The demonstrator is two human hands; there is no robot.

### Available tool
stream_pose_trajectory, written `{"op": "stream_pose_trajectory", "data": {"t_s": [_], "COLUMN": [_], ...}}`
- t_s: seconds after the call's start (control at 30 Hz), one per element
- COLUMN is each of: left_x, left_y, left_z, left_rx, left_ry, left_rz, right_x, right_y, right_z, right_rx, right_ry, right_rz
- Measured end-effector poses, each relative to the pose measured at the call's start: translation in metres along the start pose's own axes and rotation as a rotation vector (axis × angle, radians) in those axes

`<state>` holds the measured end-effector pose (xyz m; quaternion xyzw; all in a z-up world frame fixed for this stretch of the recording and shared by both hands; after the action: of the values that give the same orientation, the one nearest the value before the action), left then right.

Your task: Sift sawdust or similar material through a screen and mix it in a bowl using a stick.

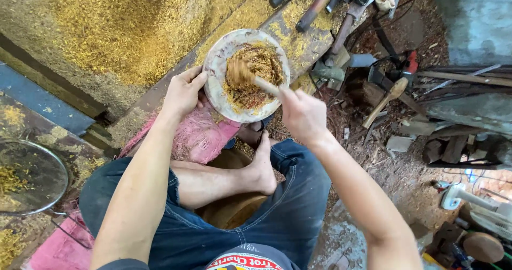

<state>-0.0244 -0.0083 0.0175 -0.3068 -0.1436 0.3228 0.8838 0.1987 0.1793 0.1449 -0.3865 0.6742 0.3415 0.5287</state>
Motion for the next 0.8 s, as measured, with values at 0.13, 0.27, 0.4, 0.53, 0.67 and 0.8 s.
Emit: {"op": "stream_pose_trajectory", "data": {"t_s": [0.13, 0.27, 0.4, 0.53, 0.67, 0.8], "left_x": [0.0, 0.001, 0.001, -0.001, -0.001, 0.0], "left_y": [0.0, -0.001, -0.004, -0.002, -0.005, -0.004], "left_z": [0.002, 0.001, 0.006, 0.005, 0.008, 0.005], "left_rx": [0.014, 0.033, 0.029, 0.03, 0.014, 0.039], "left_ry": [0.005, -0.008, 0.015, 0.014, 0.078, 0.032], "left_rz": [-0.003, -0.015, 0.001, -0.007, 0.013, -0.009], "right_x": [-0.03, -0.016, -0.002, -0.016, -0.02, 0.004], "right_y": [-0.028, -0.015, 0.001, -0.021, -0.014, 0.001], "right_z": [0.01, 0.025, -0.008, -0.019, 0.021, -0.004], "right_rx": [0.043, 0.127, 0.127, 0.045, 0.175, 0.195], "right_ry": [-0.065, -0.149, -0.102, -0.06, -0.123, -0.091], "right_rz": [-0.097, -0.061, -0.021, -0.092, -0.18, -0.07]}}
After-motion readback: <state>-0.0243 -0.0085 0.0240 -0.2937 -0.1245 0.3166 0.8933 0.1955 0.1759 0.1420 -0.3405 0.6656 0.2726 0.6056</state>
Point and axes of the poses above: each hand's wrist, its own y-axis towards the middle knuckle, its own x-axis out of the palm, z = x × y, the point moved 1 cm from there along y, towards the middle knuckle, and after that the axes turned 4 degrees about x, right-handed, at the moved point
